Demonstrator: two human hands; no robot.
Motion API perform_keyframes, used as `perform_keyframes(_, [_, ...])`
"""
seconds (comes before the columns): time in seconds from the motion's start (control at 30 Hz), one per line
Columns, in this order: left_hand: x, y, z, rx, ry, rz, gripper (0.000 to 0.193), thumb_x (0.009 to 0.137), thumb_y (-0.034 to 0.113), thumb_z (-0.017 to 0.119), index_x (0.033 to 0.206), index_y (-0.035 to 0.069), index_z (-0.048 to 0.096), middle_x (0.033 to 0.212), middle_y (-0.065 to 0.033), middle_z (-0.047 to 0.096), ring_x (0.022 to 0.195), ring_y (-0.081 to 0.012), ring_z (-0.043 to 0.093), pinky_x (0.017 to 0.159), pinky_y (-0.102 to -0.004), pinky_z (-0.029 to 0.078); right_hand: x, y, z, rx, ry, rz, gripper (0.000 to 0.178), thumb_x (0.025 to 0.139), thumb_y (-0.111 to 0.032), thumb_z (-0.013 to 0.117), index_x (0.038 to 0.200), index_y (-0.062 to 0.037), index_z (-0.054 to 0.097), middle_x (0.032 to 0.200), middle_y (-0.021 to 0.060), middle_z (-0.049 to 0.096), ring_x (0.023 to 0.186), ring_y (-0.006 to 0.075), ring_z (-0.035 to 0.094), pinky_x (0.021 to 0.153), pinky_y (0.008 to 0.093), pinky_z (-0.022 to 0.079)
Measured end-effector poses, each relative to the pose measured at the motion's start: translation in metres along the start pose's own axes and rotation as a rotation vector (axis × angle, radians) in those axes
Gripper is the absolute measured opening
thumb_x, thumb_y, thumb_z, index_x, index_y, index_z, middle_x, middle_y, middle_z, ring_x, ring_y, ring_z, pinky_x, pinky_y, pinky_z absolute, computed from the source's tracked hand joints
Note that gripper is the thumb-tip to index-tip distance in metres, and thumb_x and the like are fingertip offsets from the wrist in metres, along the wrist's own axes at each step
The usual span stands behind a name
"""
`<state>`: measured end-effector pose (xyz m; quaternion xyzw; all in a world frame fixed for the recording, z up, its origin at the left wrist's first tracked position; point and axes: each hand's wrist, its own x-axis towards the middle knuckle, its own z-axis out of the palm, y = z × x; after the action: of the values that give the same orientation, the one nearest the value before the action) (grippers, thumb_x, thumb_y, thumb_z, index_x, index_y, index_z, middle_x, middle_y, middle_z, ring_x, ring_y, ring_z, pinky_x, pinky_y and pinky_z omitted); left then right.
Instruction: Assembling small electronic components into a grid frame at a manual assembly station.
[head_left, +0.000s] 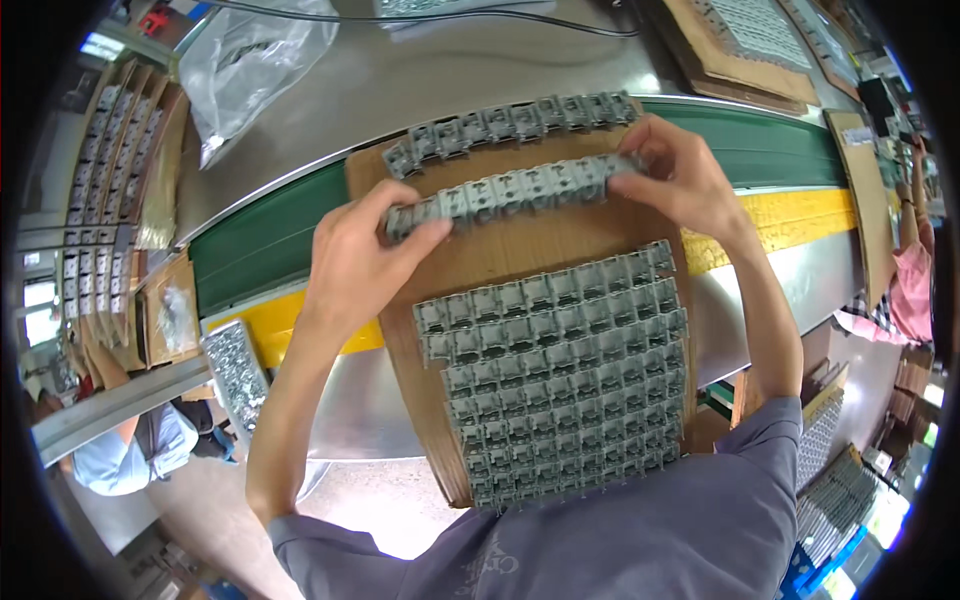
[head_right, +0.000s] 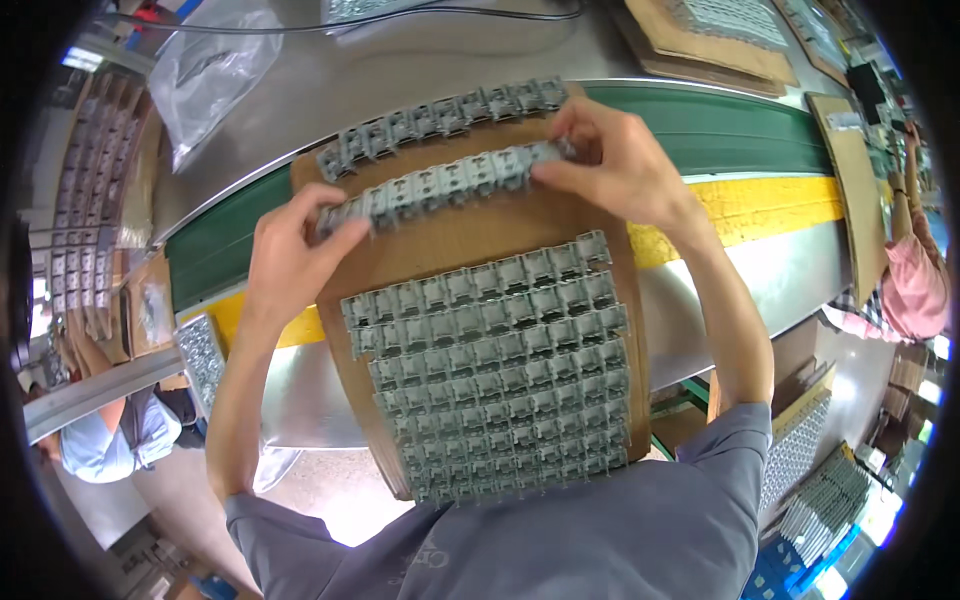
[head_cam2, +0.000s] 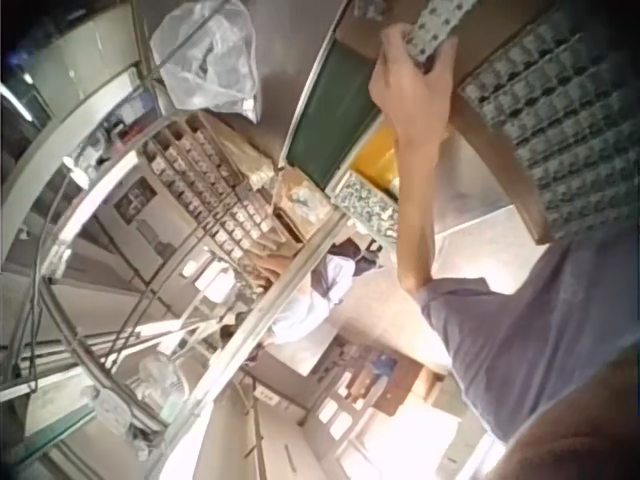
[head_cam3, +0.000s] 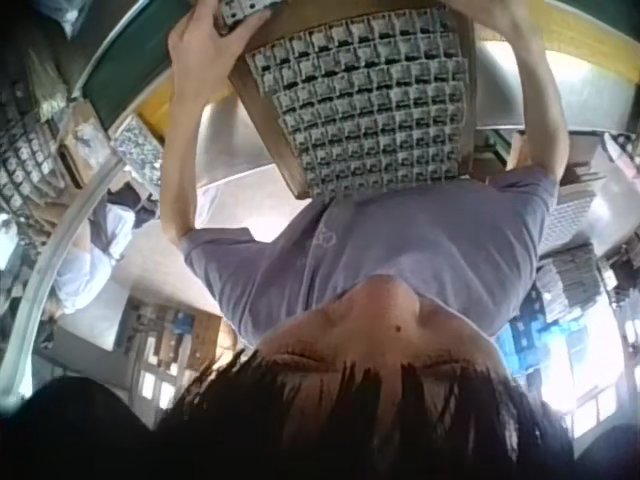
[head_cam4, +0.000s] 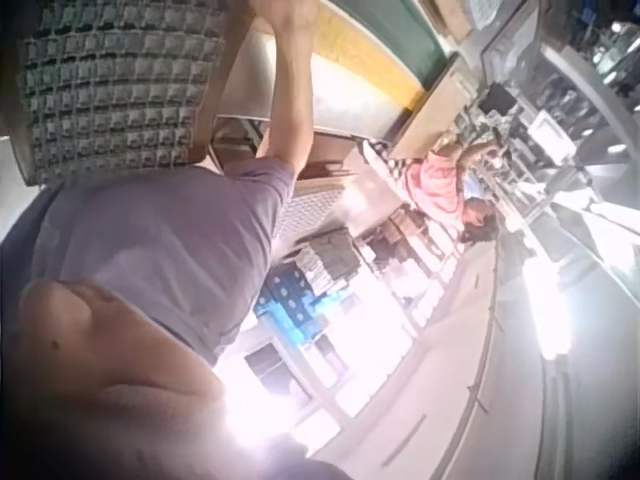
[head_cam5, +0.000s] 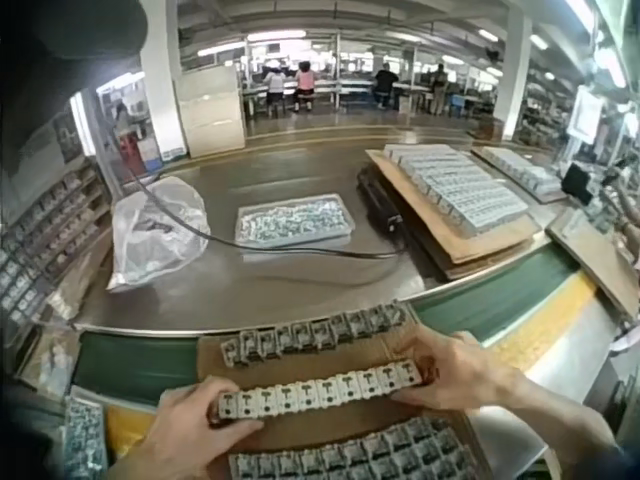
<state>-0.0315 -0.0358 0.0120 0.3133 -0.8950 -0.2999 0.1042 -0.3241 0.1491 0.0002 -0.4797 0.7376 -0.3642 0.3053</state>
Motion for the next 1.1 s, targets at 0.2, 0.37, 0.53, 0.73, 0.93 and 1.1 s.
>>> perform_keyframes(0.2, [-0.005, 0.002, -0.003, -0.043, -0.090, -0.084, 0.041, 0.094, 0.042, 0.067, 0.095, 0.001, 0.070, 0.079, -0.0185, 0.069, 0.073, -0.0365, 0.066, 0.070, -0.0413, 0.049, -0.004, -0.003, 0.003, -0.243, 0.064, -0.203, 0.023, 0.096, -0.017, 0.066, 0.097, 0.0058, 0.066, 0.072, 0.0145, 0.061, 0.064, 0.0163, 0.058, 0.061, 0.0318, 0.046])
perform_keyframes(0.37, [-0.024, 0.017, -0.009, -0.121, -0.110, -0.126, 0.031, 0.092, 0.032, 0.072, 0.096, 0.001, 0.070, 0.075, -0.0156, 0.068, 0.070, -0.0321, 0.066, 0.064, -0.0418, 0.050, -0.038, -0.008, -0.008, -0.154, 0.017, -0.070, 0.019, 0.093, -0.013, 0.068, 0.101, 0.0040, 0.070, 0.078, 0.0101, 0.067, 0.068, 0.0202, 0.061, 0.066, 0.0314, 0.049])
perform_keyframes(0.53, [0.024, 0.006, 0.001, 0.072, 0.396, 0.273, 0.032, 0.086, 0.017, 0.076, 0.113, 0.001, 0.068, 0.103, -0.0146, 0.069, 0.098, -0.0320, 0.065, 0.089, -0.0417, 0.051, 0.020, -0.011, -0.007, -0.300, 0.341, -0.517, 0.027, 0.089, -0.012, 0.073, 0.111, 0.0025, 0.070, 0.111, 0.0151, 0.070, 0.102, 0.0253, 0.066, 0.091, 0.0345, 0.050])
perform_keyframes(0.73, [0.060, 0.008, 0.032, -0.050, 0.178, 0.232, 0.042, 0.083, 0.017, 0.076, 0.121, 0.002, 0.067, 0.115, -0.0156, 0.067, 0.110, -0.0351, 0.061, 0.097, -0.0437, 0.048, 0.062, 0.001, 0.026, -0.193, 0.196, -0.448, 0.033, 0.089, -0.015, 0.074, 0.118, -0.0003, 0.069, 0.115, 0.0161, 0.070, 0.109, 0.0305, 0.065, 0.097, 0.0371, 0.049])
perform_keyframes(0.93, [-0.005, 0.023, 0.017, -0.254, -0.083, 0.170, 0.056, 0.086, 0.021, 0.074, 0.135, 0.002, 0.057, 0.135, -0.0195, 0.058, 0.129, -0.0346, 0.052, 0.109, -0.0416, 0.041, -0.006, -0.013, 0.014, 0.040, -0.168, -0.236, 0.037, 0.093, -0.017, 0.065, 0.124, 0.0034, 0.066, 0.129, 0.0204, 0.065, 0.123, 0.0303, 0.060, 0.105, 0.0399, 0.044])
perform_keyframes(1.1, [-0.033, 0.009, 0.039, -0.728, 0.197, 0.030, 0.077, 0.094, 0.048, 0.058, 0.147, -0.005, 0.041, 0.150, -0.0209, 0.044, 0.143, -0.0363, 0.039, 0.121, -0.0495, 0.021, -0.027, 0.005, 0.022, 0.493, 0.030, -0.218, 0.058, 0.098, -0.037, 0.051, 0.143, 0.0003, 0.051, 0.142, 0.0189, 0.057, 0.135, 0.0310, 0.048, 0.117, 0.0427, 0.030])
